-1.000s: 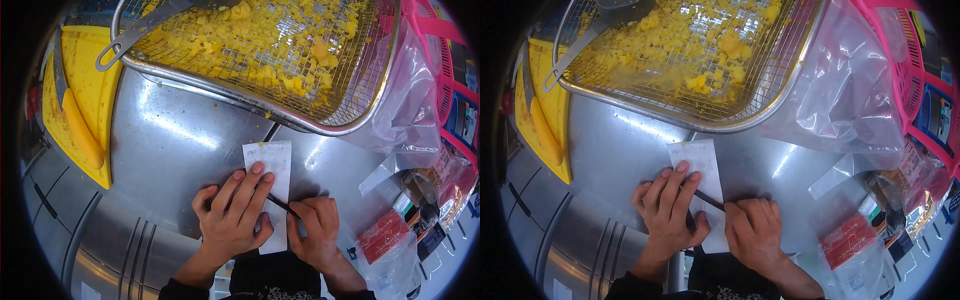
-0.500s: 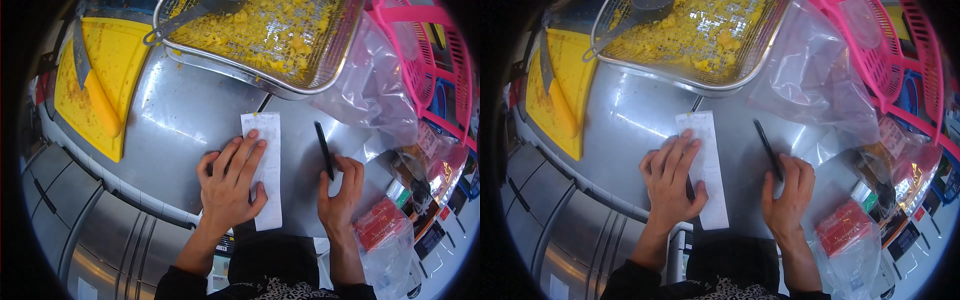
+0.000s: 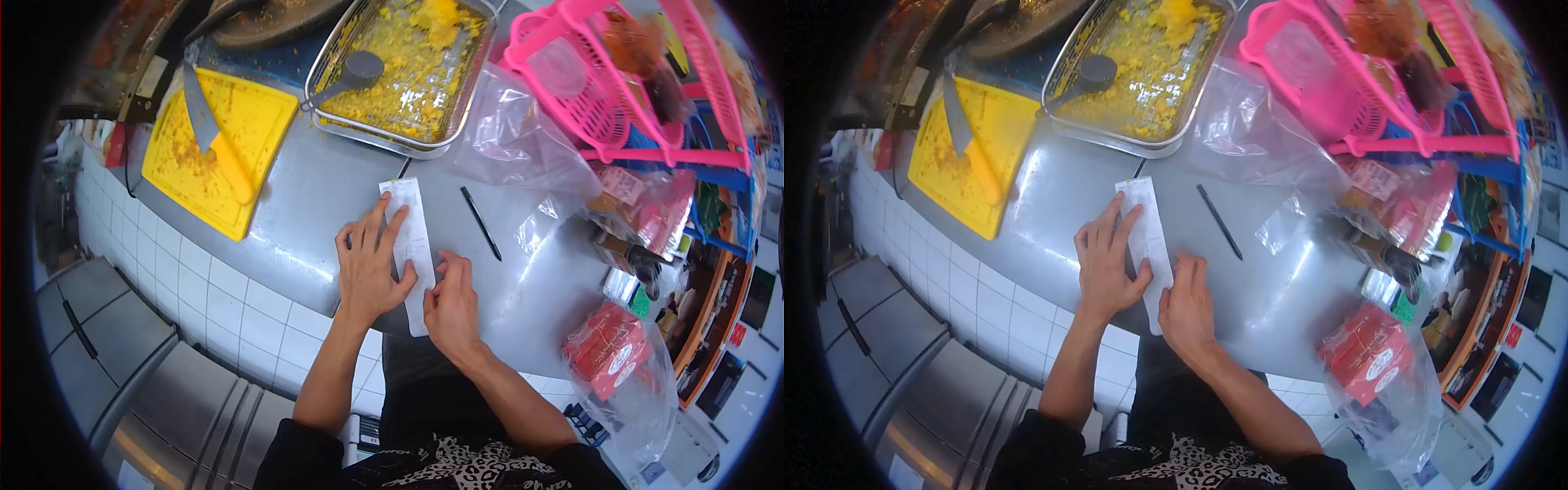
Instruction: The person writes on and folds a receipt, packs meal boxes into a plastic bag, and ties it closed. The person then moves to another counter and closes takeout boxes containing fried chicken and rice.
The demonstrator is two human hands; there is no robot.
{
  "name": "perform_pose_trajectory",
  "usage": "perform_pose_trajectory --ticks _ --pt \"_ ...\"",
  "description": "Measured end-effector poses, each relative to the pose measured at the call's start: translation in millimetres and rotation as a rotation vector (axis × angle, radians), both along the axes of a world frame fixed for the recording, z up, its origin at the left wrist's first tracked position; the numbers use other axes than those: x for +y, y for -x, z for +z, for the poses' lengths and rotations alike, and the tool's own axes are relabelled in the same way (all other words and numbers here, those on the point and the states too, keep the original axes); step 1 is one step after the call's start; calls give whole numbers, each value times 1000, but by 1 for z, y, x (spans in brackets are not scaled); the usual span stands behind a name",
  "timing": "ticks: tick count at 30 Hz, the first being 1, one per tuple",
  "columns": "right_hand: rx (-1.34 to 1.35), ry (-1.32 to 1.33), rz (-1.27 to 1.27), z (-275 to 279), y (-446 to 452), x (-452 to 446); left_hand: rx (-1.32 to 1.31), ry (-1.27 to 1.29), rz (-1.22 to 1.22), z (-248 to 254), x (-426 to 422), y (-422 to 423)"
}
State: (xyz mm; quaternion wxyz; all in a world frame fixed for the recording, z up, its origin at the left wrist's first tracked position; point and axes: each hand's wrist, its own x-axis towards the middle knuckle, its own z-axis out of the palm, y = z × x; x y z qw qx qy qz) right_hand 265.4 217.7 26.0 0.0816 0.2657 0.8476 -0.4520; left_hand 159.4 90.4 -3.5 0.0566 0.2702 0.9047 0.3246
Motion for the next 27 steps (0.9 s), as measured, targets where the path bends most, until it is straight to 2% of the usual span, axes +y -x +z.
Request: perform_pose_trajectory --ticks 2,5,6,9,13,14,17,21,23,24,27 --pt "72 -7 -6 -7 -6 -1 29 -86 75 3 1 -3" --pt "-34 430 -205 4 -7 11 -288 -320 332 15 -5 -19" --pt "4 492 -235 6 -13 14 -540 -355 439 31 -4 -26" --pt "103 646 -287 15 -33 28 -906 -355 379 47 -6 -48" --pt "183 753 -325 32 -66 45 -1229 -676 749 41 -7 -85" --pt "207 776 -336 35 -73 49 -1625 -877 657 31 -15 -93" --pt "123 847 -249 43 -99 60 -1649 -1059 598 51 26 -110" --pt "171 814 -236 63 -130 68 -1194 -838 203 73 62 -99" --pt "111 821 -165 84 -145 77 -1103 -806 42 97 82 -97" --pt "47 703 -126 97 -152 84 -1050 -793 -40 110 93 -95" --pt "93 621 -235 133 -181 102 -1048 -772 -254 144 115 -85"
